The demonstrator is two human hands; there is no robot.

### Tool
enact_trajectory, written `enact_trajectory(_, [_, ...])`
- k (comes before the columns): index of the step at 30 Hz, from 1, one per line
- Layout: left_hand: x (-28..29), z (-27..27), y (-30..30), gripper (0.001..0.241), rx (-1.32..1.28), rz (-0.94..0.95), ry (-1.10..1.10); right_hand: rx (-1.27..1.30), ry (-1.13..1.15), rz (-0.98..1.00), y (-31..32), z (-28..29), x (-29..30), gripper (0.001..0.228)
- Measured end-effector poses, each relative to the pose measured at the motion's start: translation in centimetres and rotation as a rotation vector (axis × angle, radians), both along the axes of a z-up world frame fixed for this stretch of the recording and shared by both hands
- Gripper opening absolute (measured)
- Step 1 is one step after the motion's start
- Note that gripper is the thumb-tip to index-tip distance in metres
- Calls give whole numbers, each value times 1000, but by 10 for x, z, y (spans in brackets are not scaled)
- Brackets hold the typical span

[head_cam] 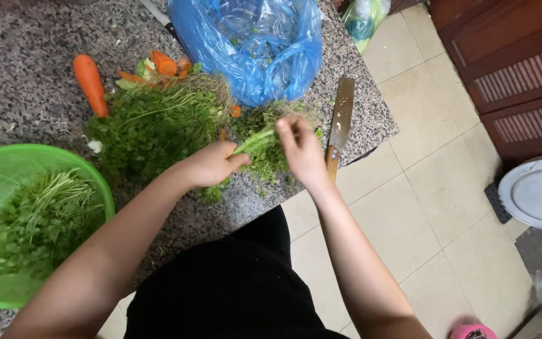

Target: Cleaning and trimming the roots of cilantro on a kitchen countertop.

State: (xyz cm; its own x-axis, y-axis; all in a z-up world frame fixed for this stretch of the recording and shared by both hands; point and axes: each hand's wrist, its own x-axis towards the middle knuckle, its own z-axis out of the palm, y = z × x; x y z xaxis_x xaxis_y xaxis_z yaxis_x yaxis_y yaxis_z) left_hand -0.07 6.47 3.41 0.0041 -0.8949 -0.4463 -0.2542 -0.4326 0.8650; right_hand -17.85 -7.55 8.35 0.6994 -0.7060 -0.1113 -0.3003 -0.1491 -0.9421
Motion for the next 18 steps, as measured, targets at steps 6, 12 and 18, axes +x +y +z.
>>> enact_trajectory(6, [6, -14, 0, 34, 61, 74, -101, 499, -295, -177, -13, 70, -4, 40])
enact_trajectory(12, [3, -25, -3, 35, 41, 78, -32, 290, -37, -71, -20, -13, -1, 36])
enact_trajectory(18, [4, -8, -2, 34, 159, 67, -12, 644, -299, -231, -12, 38, -3, 28])
